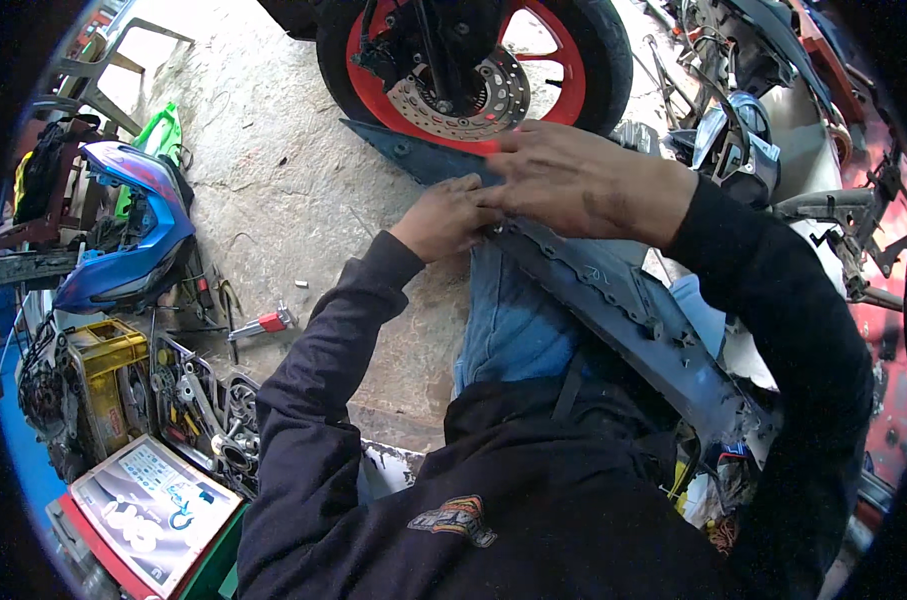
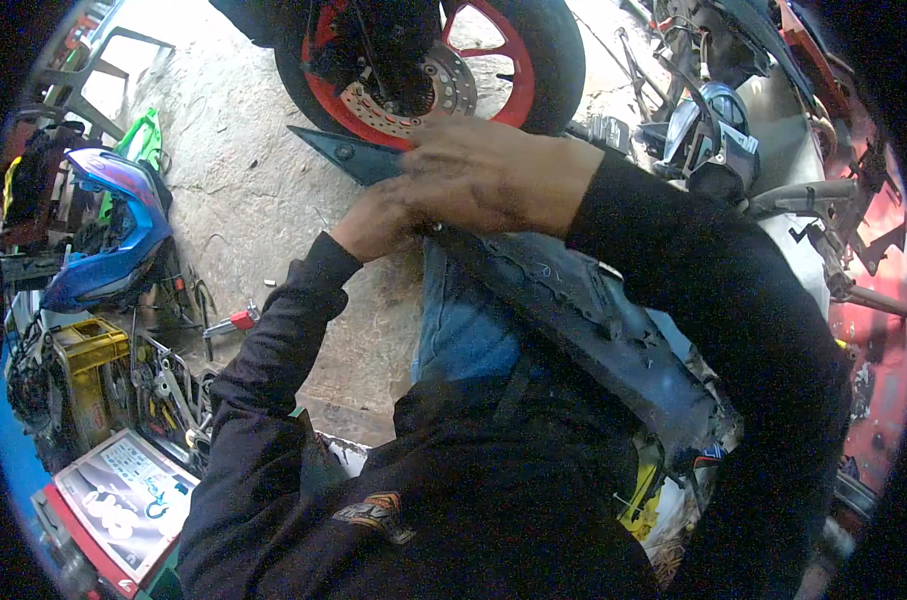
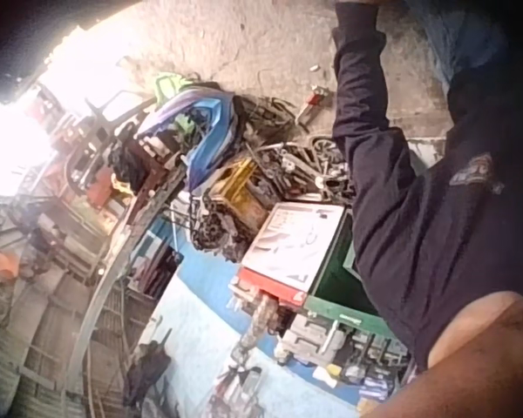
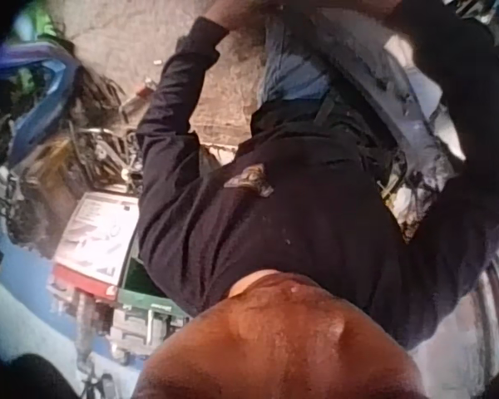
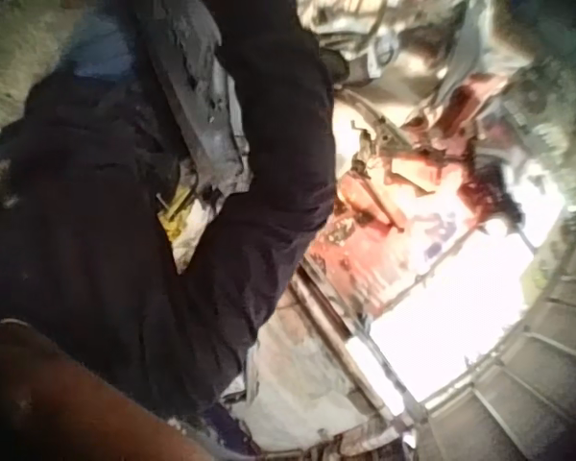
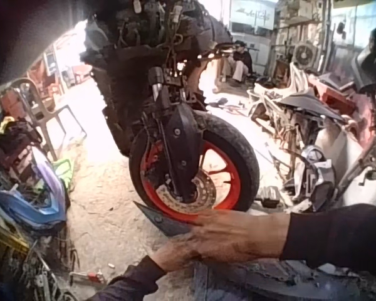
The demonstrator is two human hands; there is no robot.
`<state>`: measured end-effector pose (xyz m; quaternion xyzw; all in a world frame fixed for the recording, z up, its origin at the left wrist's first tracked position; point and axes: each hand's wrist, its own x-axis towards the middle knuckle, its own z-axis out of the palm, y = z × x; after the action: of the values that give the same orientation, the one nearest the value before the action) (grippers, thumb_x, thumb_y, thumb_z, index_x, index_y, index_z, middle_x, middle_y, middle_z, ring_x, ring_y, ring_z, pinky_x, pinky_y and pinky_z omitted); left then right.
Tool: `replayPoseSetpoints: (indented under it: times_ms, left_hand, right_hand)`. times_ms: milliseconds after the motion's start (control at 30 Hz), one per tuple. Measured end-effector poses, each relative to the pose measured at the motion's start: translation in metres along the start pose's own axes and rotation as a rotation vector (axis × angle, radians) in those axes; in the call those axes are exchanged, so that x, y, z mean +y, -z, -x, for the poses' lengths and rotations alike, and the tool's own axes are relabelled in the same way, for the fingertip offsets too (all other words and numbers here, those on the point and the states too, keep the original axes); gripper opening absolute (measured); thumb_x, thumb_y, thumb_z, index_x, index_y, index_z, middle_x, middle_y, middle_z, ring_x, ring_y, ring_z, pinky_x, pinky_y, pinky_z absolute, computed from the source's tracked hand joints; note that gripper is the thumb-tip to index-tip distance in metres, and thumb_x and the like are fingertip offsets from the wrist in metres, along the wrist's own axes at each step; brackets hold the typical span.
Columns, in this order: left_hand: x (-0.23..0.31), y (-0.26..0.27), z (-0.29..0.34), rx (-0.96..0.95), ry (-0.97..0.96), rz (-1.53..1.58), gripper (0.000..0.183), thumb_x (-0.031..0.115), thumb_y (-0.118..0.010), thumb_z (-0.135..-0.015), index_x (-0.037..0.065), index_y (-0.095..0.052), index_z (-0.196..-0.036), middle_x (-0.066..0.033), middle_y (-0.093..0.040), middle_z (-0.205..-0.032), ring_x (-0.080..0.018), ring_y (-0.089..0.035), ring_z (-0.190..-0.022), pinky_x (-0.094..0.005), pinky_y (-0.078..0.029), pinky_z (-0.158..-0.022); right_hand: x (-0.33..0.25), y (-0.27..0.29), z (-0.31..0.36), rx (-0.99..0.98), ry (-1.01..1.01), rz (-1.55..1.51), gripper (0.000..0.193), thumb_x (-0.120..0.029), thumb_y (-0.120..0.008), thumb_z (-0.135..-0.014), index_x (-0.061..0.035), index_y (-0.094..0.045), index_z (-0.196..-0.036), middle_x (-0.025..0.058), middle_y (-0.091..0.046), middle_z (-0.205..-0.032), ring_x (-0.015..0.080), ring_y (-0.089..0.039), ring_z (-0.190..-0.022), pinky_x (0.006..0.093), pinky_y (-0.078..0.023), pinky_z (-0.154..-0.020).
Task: The person unscrews and removes components from plastic motorcycle fairings using a screwdriver while sitting in a garage.
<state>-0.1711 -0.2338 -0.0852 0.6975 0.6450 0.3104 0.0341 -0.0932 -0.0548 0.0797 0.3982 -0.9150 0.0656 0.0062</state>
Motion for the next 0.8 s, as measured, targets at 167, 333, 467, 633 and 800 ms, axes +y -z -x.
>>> replayPoseSetpoints:
  times_ms: [167,333,467,633,800]
  left_hand:
    - [0.008,0.007,-0.003,0.075,0.21,0.249,0.039,0.012,-0.071,-0.068,0.011,-0.065,-0.107,-0.0111,-0.062,-0.108,-0.0335,-0.055,-0.107,-0.0432,-0.046,-0.093]
    - [0.013,0.018,-0.005,-0.098,0.284,0.137,0.04,0.011,-0.071,-0.07,0.01,-0.065,-0.109,-0.0137,-0.061,-0.112,-0.0349,-0.053,-0.115,-0.0445,-0.044,-0.095]
    - [0.008,0.023,-0.002,-0.09,0.286,0.32,0.035,0.014,-0.073,-0.077,0.007,-0.068,-0.111,-0.0143,-0.063,-0.12,-0.0315,-0.056,-0.117,-0.041,-0.045,-0.096]
    - [0.022,0.036,-0.014,-0.071,0.525,0.596,0.035,0.017,-0.076,-0.079,0.002,-0.068,-0.11,-0.0153,-0.069,-0.108,-0.0235,-0.065,-0.099,-0.0348,-0.05,-0.087]
    - [0.038,0.023,-0.01,0.365,0.487,0.935,0.037,0.017,-0.078,-0.078,-0.001,-0.066,-0.108,-0.0158,-0.071,-0.098,-0.0211,-0.067,-0.089,-0.0341,-0.051,-0.082]
  right_hand:
    - [-0.002,-0.011,-0.007,0.134,0.081,0.044,0.018,-0.02,-0.064,-0.083,-0.0066,-0.068,-0.094,0.009,-0.061,-0.11,0.028,-0.064,-0.095,0.0403,-0.053,-0.083]
    - [-0.02,0.016,-0.02,-0.431,-0.413,-0.127,0.016,-0.01,-0.066,-0.078,-0.0061,-0.07,-0.093,0.0112,-0.059,-0.105,0.0268,-0.055,-0.11,0.0386,-0.048,-0.092]
    - [-0.019,0.014,-0.011,-0.182,-0.142,-0.17,0.015,-0.007,-0.066,-0.076,-0.0049,-0.069,-0.09,0.0122,-0.058,-0.106,0.0283,-0.054,-0.108,0.0383,-0.047,-0.092]
    - [-0.016,0.012,-0.009,-0.146,-0.246,-0.241,0.017,-0.009,-0.068,-0.075,-0.0032,-0.067,-0.091,0.0133,-0.057,-0.107,0.0309,-0.054,-0.107,0.0394,-0.046,-0.093]
    - [-0.028,0.02,-0.024,-0.19,-0.501,-0.285,0.025,-0.016,-0.071,-0.074,-0.0013,-0.066,-0.093,0.0161,-0.058,-0.104,0.032,-0.055,-0.108,0.0409,-0.046,-0.091]
